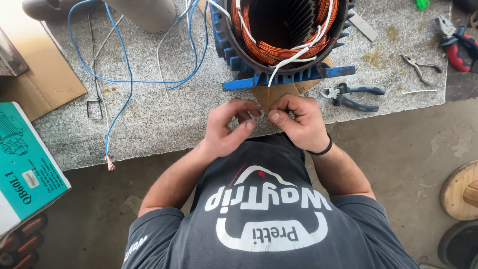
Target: The person strips insulation from the ends of copper winding wires using a knife, then twists the bare copper strands together and joins them to the wires of an electric motor stator on the workbench.
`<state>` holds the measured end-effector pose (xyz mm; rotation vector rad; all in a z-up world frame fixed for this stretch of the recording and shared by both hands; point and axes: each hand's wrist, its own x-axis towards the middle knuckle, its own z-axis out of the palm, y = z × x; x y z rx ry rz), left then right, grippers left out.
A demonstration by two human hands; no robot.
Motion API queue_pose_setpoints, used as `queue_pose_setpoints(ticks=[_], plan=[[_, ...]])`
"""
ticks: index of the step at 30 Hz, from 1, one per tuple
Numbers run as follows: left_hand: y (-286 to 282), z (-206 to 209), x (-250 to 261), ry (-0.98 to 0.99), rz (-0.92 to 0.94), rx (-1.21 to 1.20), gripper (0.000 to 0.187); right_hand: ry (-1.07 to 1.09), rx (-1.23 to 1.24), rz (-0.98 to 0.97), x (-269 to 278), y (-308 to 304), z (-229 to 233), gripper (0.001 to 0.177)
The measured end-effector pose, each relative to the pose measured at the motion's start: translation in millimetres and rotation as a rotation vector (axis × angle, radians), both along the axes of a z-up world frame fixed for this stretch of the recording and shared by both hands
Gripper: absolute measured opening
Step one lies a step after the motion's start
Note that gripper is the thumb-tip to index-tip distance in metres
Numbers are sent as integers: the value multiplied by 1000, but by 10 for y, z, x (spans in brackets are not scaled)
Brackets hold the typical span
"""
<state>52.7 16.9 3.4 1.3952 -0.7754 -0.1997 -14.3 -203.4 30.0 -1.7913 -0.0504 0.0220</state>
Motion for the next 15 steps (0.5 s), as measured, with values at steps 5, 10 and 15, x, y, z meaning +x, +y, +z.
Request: queue_pose_setpoints(ticks=[5,10,15], plan=[[-208,60,44,327,16,180,20,55,-89,-17,-7,15,39,21],[-231,170,89,339,1,84,17,-27,-202,-17,-14,16,124,19],[-172,273,119,297,15,205,16,-12,-227,53,19,-149,295,15]])
